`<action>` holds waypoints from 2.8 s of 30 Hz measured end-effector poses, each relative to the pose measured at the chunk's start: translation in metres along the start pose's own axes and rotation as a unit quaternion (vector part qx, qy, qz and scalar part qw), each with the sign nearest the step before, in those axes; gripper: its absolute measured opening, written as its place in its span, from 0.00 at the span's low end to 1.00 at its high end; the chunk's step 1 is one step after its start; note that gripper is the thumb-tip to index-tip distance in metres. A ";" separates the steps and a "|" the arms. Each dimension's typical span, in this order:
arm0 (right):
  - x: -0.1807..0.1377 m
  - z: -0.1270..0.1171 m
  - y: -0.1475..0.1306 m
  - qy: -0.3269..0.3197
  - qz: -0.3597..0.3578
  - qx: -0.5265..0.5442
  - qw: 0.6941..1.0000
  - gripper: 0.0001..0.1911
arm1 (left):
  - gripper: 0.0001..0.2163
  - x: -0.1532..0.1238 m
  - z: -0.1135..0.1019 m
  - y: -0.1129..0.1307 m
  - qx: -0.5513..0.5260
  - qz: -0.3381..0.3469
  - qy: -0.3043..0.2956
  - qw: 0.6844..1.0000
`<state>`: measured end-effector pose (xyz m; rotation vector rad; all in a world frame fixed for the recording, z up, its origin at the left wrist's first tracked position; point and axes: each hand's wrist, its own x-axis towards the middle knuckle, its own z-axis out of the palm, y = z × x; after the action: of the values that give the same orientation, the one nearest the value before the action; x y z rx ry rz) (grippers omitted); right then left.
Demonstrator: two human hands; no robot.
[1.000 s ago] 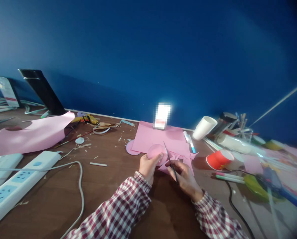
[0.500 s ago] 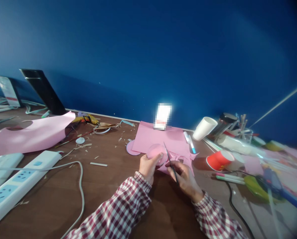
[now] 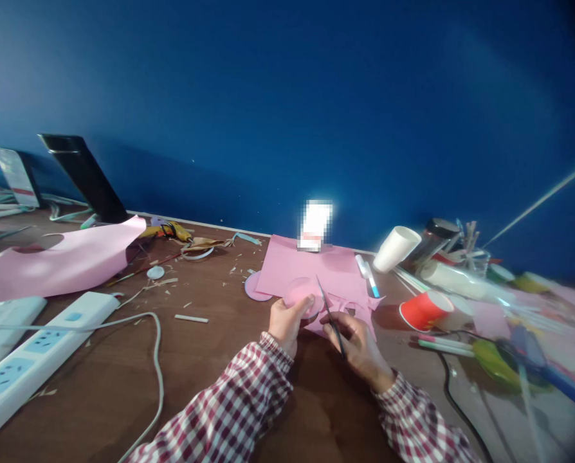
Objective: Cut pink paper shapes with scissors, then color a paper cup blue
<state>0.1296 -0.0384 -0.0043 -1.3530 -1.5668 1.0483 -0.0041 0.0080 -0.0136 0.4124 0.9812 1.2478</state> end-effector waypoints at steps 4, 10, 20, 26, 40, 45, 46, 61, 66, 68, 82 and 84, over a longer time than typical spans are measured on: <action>0.000 0.000 0.001 -0.004 -0.001 0.005 1.000 0.10 | 0.16 0.000 0.000 0.001 -0.001 -0.003 -0.003 1.000; 0.000 0.002 0.003 -0.007 0.000 0.004 1.000 0.09 | 0.15 -0.001 0.001 0.003 0.003 -0.008 0.000 1.000; 0.000 0.000 0.000 -0.014 -0.002 0.002 1.000 0.09 | 0.16 0.001 0.000 0.004 -0.003 0.006 -0.011 1.000; 0.000 0.001 0.001 -0.008 -0.002 -0.010 1.000 0.09 | 0.14 0.000 0.000 0.005 -0.008 0.013 -0.019 1.000; 0.000 -0.001 -0.001 -0.008 -0.013 -0.020 1.000 0.09 | 0.13 -0.002 0.002 0.006 -0.018 0.005 -0.009 1.000; 0.001 -0.001 0.003 0.010 0.005 -0.006 1.000 0.11 | 0.14 -0.001 0.001 0.007 -0.015 0.000 -0.012 1.000; 0.001 0.000 0.005 0.016 0.011 0.007 1.000 0.11 | 0.14 -0.001 0.001 0.007 -0.012 -0.002 -0.009 1.000; 0.002 0.001 0.009 0.025 0.010 0.038 0.999 0.16 | 0.12 -0.003 0.001 0.007 -0.022 -0.020 -0.017 0.999; 0.004 0.001 0.017 0.063 -0.008 0.043 0.997 0.20 | 0.10 -0.001 0.000 -0.001 0.051 0.028 -0.053 0.997; 0.005 0.000 0.019 0.076 -0.015 0.040 0.996 0.20 | 0.10 0.000 0.000 0.000 0.080 0.054 -0.068 0.993; 0.007 0.000 0.022 0.081 -0.019 0.004 0.997 0.19 | 0.29 0.035 -0.089 0.110 0.572 0.221 0.205 0.763; 0.006 -0.001 0.019 0.077 -0.029 -0.002 0.997 0.19 | 0.29 0.037 -0.092 0.107 0.605 0.220 0.196 0.739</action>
<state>0.1359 -0.0309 -0.0218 -1.3506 -1.4864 0.8842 -0.1423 0.0535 0.0006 1.5114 2.1227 0.9383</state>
